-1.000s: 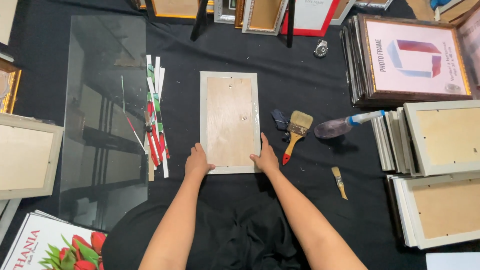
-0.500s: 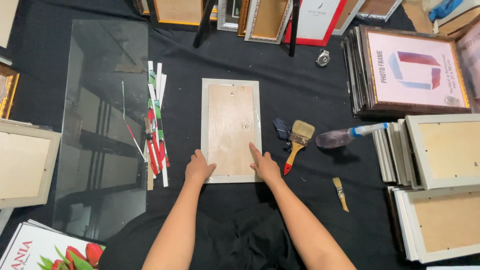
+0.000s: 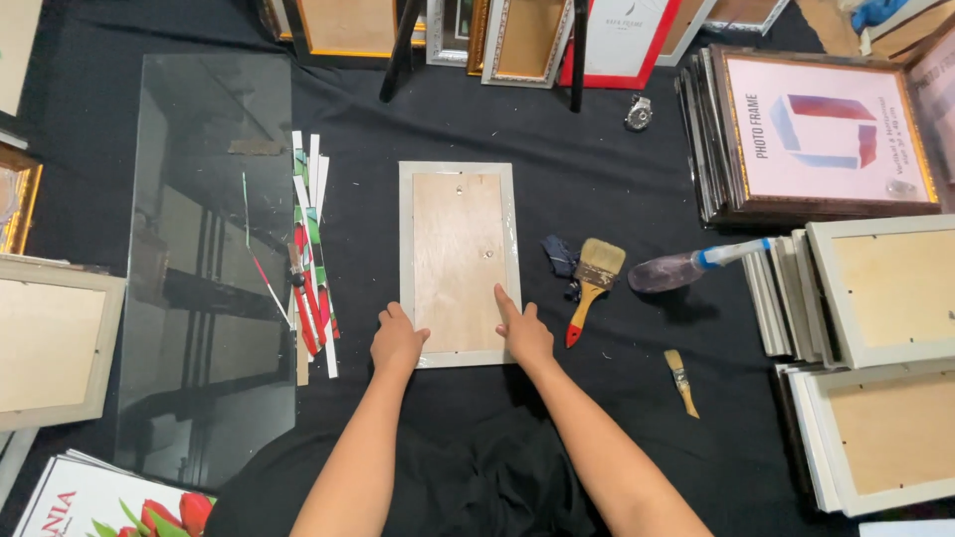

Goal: Assembling and cleaning a picture frame, including securing the backing and cleaning the glass.

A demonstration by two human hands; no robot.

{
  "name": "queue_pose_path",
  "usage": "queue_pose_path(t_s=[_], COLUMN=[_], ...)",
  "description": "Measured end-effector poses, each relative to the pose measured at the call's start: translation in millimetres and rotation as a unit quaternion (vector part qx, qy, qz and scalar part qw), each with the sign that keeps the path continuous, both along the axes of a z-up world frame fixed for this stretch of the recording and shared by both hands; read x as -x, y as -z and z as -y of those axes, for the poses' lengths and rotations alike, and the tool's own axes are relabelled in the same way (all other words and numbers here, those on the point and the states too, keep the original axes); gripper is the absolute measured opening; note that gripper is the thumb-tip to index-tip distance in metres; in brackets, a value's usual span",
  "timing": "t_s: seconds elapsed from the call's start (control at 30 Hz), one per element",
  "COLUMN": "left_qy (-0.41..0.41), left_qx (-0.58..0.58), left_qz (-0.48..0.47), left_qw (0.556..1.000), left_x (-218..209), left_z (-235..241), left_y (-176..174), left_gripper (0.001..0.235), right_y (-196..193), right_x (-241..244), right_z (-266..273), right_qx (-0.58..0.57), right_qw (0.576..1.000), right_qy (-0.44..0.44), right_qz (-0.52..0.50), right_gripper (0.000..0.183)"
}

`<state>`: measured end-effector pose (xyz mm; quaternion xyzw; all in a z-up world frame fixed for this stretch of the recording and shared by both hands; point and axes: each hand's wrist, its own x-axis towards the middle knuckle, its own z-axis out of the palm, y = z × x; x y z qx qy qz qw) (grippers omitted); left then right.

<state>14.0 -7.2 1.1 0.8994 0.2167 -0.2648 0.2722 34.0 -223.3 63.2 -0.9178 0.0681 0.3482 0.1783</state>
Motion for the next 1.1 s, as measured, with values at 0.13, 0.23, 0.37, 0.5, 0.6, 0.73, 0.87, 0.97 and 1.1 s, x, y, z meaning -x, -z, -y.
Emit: queue_pose_path(t_s=[0.13, 0.23, 0.37, 0.5, 0.6, 0.73, 0.87, 0.97, 1.1], left_qy=[0.009, -0.009, 0.001, 0.005, 0.007, 0.016, 0.014, -0.011, -0.016], left_qx=[-0.006, -0.014, 0.024, 0.082, 0.121, 0.163, 0.082, 0.121, -0.007], left_qz=[0.007, 0.010, 0.018, 0.017, 0.014, 0.004, 0.123, 0.176, 0.181], left_qw=[1.000, 1.000, 1.000, 0.996, 0.992, 0.986, 0.989, 0.977, 0.983], left_x=[3.4, 6.9, 15.2, 21.1, 23.2, 25.1, -3.6, -21.6, -46.6], left_z=[0.8, 2.5, 1.0, 9.6, 18.0, 24.0, 42.3, 59.1, 65.6], left_y=[6.2, 6.9, -9.4, -35.5, -50.1, -43.9, -88.6, -156.5, -176.1], left_gripper=[0.066, 0.065, 0.077, 0.080, 0.084, 0.092, 0.068, 0.075, 0.069], right_y=[-0.9, 37.0, 130.3, 102.9, -12.3, -52.6, -60.1, -56.9, -68.0], right_x=[4.8, 3.7, -2.0, -8.2, -6.8, 7.0, 22.6, 37.5, 48.7], right_z=[11.6, 27.3, 53.7, 70.5, 61.4, 48.6, 20.4, -4.0, -19.1], right_qx=[-0.021, -0.107, -0.150, -0.226, -0.389, -0.366, -0.227, -0.298, -0.516], right_qw=[0.999, 0.979, 0.936, 0.894, 0.844, 0.891, 0.953, 0.938, 0.848], right_qy=[0.028, 0.172, 0.318, 0.384, 0.367, 0.259, 0.151, 0.130, 0.124], right_qz=[0.003, 0.026, 0.012, 0.038, 0.020, 0.078, 0.131, 0.118, 0.006], right_gripper=[0.073, 0.083, 0.078, 0.063, 0.053, 0.052, 0.047, 0.045, 0.047])
